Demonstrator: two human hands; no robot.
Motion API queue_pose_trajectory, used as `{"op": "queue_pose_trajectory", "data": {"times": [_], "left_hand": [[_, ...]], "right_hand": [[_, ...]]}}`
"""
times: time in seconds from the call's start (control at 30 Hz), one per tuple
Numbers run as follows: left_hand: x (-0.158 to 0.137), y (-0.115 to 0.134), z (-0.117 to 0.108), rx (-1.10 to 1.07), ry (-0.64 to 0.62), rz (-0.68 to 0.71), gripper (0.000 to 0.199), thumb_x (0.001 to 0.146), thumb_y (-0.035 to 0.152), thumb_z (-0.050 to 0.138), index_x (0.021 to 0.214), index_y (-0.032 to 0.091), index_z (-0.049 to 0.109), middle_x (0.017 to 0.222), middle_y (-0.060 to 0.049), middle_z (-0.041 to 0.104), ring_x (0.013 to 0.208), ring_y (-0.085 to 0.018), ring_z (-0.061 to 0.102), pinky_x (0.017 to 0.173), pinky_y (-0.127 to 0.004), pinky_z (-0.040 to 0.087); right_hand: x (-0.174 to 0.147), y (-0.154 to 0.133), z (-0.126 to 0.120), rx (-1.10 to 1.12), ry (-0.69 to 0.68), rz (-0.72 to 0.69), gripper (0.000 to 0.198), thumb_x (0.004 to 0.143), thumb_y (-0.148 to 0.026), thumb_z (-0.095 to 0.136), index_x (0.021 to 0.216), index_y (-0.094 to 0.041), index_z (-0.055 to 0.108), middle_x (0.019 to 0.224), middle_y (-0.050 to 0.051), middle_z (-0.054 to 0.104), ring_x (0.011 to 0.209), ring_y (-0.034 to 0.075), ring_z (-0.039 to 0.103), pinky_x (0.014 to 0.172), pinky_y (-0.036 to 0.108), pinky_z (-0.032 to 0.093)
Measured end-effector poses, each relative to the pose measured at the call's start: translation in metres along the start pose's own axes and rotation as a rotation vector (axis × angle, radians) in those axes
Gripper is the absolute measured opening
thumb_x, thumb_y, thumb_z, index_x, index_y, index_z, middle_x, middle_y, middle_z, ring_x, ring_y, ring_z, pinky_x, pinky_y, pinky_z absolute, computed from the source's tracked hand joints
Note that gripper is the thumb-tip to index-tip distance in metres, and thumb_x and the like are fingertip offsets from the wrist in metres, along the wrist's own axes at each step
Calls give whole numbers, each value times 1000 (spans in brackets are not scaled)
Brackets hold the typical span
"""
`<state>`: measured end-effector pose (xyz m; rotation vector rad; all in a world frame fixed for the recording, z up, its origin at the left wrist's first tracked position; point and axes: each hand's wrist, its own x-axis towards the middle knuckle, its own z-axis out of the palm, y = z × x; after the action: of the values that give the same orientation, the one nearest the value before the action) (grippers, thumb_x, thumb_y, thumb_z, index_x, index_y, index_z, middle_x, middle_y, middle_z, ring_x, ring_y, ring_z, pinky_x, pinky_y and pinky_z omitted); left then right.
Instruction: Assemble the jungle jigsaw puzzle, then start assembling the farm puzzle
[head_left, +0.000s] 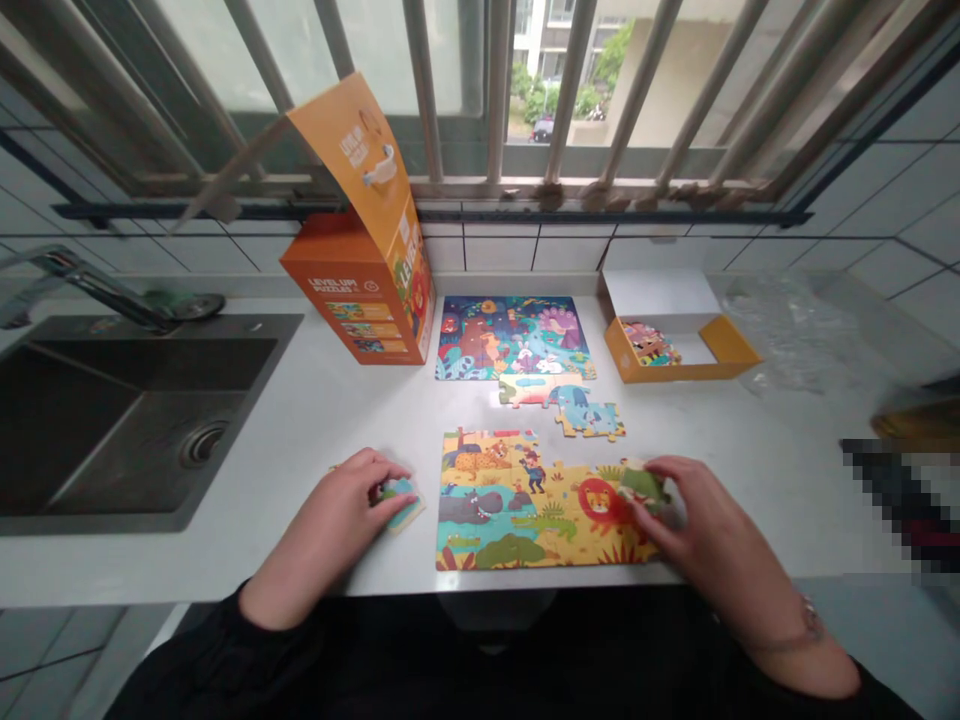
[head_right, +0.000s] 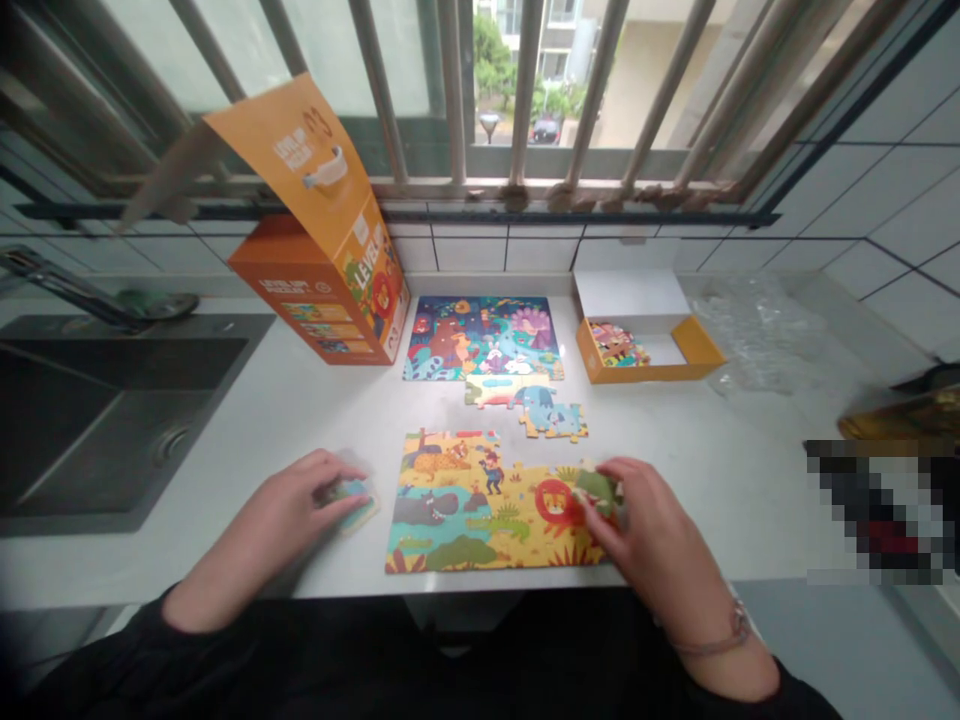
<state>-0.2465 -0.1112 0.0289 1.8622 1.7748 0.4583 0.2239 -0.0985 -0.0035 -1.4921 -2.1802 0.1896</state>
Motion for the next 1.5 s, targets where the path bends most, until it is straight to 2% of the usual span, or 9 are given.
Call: {"op": "queue_pose_trajectory", "data": {"times": [0.2, 0.33, 0.53, 0.7, 0.87, 1.13, 1.23, 1.33, 1.5], "left_hand": [[-9, 20, 17, -605, 163, -315, 43, 82, 57, 88, 99, 19, 80, 80, -2, 74, 71, -18, 67, 65, -26, 52], [-9, 47, 48, -1196, 172, -442, 47, 77, 47, 97, 101, 19, 69, 86, -1, 76, 78, -16, 74, 74, -26, 62], [-15, 103, 89, -1652, 186, -522, 30, 96, 31, 84, 103, 21, 57, 117, -9, 79, 117, -27, 80, 107, -43, 66], [-22, 134, 115, -1735, 135, -462, 37, 96, 38, 85, 109, 24, 53, 127, -8, 77, 130, -27, 74, 112, -44, 61], [-30, 132, 130, -1654, 60, -336, 37, 102, 47, 78, 113, 25, 50, 115, -3, 75, 104, -19, 77, 101, -37, 61], [-39, 112, 132, -1122, -4, -241, 34, 111, 59, 56, 121, 27, 50, 84, 2, 68, 72, -17, 67, 70, -28, 53], [-37, 108, 126, -676, 38, -26, 22, 113, 44, 53, 124, 26, 57, 107, -8, 78, 100, -26, 77, 90, -41, 60], [-34, 102, 128, -247, 66, 320, 34, 111, 31, 54, 143, 24, 58, 160, -16, 61, 152, -34, 56, 123, -56, 46], [-34, 96, 143, 248, -51, 509, 71, 106, 50, 67, 168, 25, 44, 180, -14, 36, 165, -39, 36, 133, -64, 31]], "right_hand": [[-1, 93, -17, -289, 133, 355, 47, 95, -65, 58, 114, -22, 64, 103, 20, 71, 101, 41, 69, 89, 55, 58], [-2, 111, -13, -294, 93, 367, 41, 93, -60, 57, 107, -22, 64, 99, 17, 72, 96, 40, 70, 90, 57, 58], [5, 9, -2, 41, 155, 282, 34, 102, -53, 57, 111, -23, 70, 115, 16, 75, 105, 33, 72, 97, 50, 59], [6, -98, 29, 868, -283, 441, 44, 106, -55, 66, 140, -27, 65, 115, 9, 78, 95, 24, 76, 82, 37, 64], [13, -124, 49, 1161, -281, 567, 47, 99, -61, 74, 128, -23, 68, 92, 3, 74, 81, 20, 74, 79, 35, 62], [13, -122, 51, 1130, -273, 582, 46, 97, -59, 76, 125, -23, 68, 96, 5, 76, 84, 21, 75, 80, 37, 63], [16, -110, 46, 1050, -278, 564, 47, 99, -56, 74, 132, -24, 65, 96, 5, 75, 83, 21, 75, 79, 37, 64], [27, -87, 37, 958, -292, 535, 58, 101, -52, 71, 150, -24, 57, 95, 3, 73, 83, 21, 75, 77, 37, 64], [70, -61, 28, 796, -368, 434, 48, 101, -41, 65, 146, -25, 60, 98, 1, 71, 77, 18, 77, 75, 34, 64]]}}
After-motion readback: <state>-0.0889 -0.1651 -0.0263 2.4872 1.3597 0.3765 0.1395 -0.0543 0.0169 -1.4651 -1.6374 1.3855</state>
